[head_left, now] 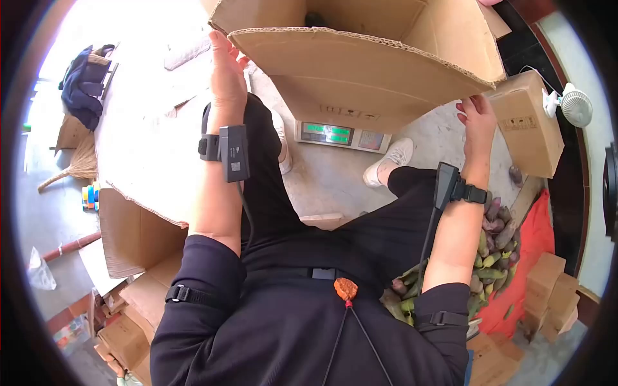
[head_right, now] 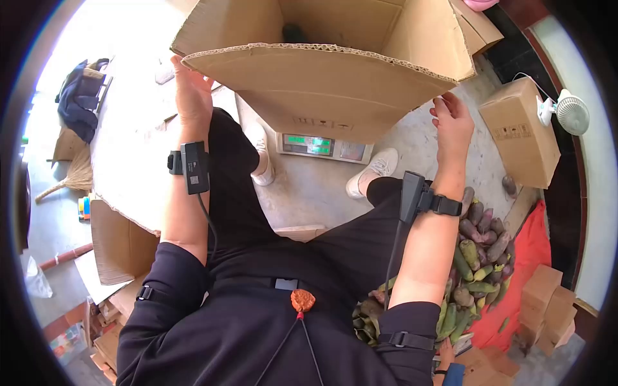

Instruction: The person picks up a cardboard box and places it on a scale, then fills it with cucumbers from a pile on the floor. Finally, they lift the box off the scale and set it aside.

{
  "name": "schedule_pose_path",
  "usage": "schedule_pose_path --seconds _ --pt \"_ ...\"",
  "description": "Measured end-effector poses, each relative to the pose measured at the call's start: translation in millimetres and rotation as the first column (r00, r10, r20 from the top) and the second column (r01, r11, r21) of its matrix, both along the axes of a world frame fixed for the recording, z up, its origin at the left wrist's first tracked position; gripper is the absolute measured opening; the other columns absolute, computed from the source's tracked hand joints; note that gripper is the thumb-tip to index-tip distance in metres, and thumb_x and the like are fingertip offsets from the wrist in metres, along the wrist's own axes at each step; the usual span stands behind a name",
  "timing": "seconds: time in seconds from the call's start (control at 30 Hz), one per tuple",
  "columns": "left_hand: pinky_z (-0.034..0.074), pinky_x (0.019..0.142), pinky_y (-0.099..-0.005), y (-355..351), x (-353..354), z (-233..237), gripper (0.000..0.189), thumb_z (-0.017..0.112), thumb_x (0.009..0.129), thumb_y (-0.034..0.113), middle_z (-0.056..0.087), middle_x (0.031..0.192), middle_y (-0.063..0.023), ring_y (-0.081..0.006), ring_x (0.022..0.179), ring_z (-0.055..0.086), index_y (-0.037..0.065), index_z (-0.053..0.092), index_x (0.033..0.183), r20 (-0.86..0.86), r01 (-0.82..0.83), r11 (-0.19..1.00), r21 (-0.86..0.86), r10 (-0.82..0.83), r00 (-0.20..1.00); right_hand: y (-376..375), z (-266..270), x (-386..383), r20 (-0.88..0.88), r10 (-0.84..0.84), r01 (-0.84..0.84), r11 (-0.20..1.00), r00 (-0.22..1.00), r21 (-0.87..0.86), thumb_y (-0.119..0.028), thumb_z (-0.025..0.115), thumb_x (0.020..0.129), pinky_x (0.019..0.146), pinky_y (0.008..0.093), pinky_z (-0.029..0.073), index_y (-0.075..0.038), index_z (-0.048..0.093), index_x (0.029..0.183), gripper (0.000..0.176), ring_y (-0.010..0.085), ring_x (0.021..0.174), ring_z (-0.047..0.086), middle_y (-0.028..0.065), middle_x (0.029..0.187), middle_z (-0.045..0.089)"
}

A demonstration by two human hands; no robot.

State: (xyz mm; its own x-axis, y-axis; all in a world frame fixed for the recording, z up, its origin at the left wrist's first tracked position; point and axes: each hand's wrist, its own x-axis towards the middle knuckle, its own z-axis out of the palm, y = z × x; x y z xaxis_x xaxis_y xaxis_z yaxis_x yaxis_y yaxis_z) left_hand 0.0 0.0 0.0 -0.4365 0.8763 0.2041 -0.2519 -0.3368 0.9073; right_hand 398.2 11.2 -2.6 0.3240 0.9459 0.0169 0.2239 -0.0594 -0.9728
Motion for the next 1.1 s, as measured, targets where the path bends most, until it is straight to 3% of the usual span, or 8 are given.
schedule_pose_path --seconds 0.07,0.3,0.43,0.63,0.7,0.87,1.0,1.1 --pt "0.033 0.097 -0.0386 -2.1 0.0 4.7 0.053 0.031 0.095 0.046 0.045 0.13 -0.008 -0.0198 0.119 0.042 0.007 0.035 0.13 -0.023 -0.033 0.999 0.001 0.033 0.999 0.1 0.8 -2.6 -0.012 -0.012 0.012 1.0 1.0 -0.005 -0.016 0.059 0.083 0.065 0.0237 0.043 0.001 0.057 0.108 0.03 0.0117 0.077 0.057 0.0052 0.094 0.062" --pt "0.038 0.094 -0.0368 5.0 6.7 3.5 0.057 0.03 0.095 0.047 0.046 0.129 -0.0096 -0.0212 0.116 0.046 0.005 0.033 0.133 0.09 -0.044 0.998 -0.035 0.047 0.995 7.0 -4.1 13.1 -0.01 -0.028 0.028 0.999 1.0 0.033 -0.019 0.056 0.086 0.063 0.0231 0.043 -0.002 0.057 0.106 0.026 0.0102 0.076 0.057 0.0037 0.094 0.062" --pt "0.043 0.081 -0.0343 17.8 -6.2 -9.7 0.054 0.032 0.094 0.048 0.056 0.113 -0.0076 -0.0188 0.1 0.053 0.004 0.044 0.123 0.118 -0.071 0.995 -0.076 0.08 0.99 16.0 -8.5 17.8 -0.046 -0.024 0.025 0.999 0.999 0.02 -0.02 0.053 0.088 0.066 0.0251 0.043 -0.006 0.056 0.107 0.024 0.0096 0.078 0.057 0.0012 0.092 0.061" --pt "0.047 0.073 -0.0316 17.3 -53.6 46.4 0.047 0.037 0.094 0.045 0.059 0.102 -0.0062 -0.0154 0.089 0.056 0.005 0.053 0.113 -0.077 0.072 0.917 -0.391 -0.11 0.991 26.4 -11.0 24.1 -0.161 -0.051 0.058 0.997 0.986 0.042 -0.023 0.055 0.088 0.071 0.0264 0.042 -0.008 0.055 0.108 0.025 0.0123 0.084 0.058 0.0021 0.096 0.06" --pt "0.047 0.075 -0.0307 1.0 -87.6 73.8 0.049 0.041 0.091 0.048 0.059 0.102 -0.007 -0.0152 0.091 0.056 0.006 0.055 0.112 -0.52 0.071 0.825 -0.561 -0.418 0.745 26.3 -11.3 30.3 -0.167 -0.015 0.024 0.998 0.986 0.052 -0.024 0.055 0.088 0.073 0.0273 0.042 -0.007 0.054 0.111 0.029 0.013 0.087 0.057 0.0026 0.098 0.059" --pt "0.041 0.092 -0.0312 -93.3 -235.4 106.1 0.039 0.051 0.084 0.016 0.057 0.115 -0.0137 -0.0239 0.105 0.053 0.001 0.052 0.119 -0.865 -0.404 0.764 -0.502 -0.436 0.249 25.5 -11.3 37.2 -0.23 -0.033 0.042 0.999 0.973 0.034 -0.027 0.057 0.088 0.08 0.0299 0.04 -0.006 0.052 0.116 0.036 0.0142 0.093 0.055 0.005 0.101 0.059" --pt "0.036 0.099 -0.0334 -230.3 -329.6 106.7 0.074 0.068 0.062 0.009 0.049 0.124 -0.0197 -0.0288 0.117 0.046 0.001 0.04 0.129 -0.852 -0.778 0.535 -0.329 -0.523 0.0 26.1 -12.3 35.1 -0.236 -0.054 0.065 0.997 0.97 0.039 -0.027 0.057 0.088 0.079 0.0289 0.041 -0.005 0.051 0.116 0.036 0.0138 0.092 0.054 0.0053 0.102 0.059" --pt "0.045 0.088 -0.0339 -317.2 -377.1 68.0 0.089 0.078 0.055 0.017 0.055 0.116 -0.0185 -0.0269 0.106 0.054 0.001 0.034 0.131 -0.807 -0.852 0.257 -0.456 -0.522 0.275 24.9 -13.6 30.1 -0.248 -0.088 0.097 0.995 0.965 0.024 -0.024 0.058 0.087 0.075 0.0267 0.041 -0.005 0.051 0.118 0.037 0.0131 0.09 0.055 0.0031 0.1 0.059"
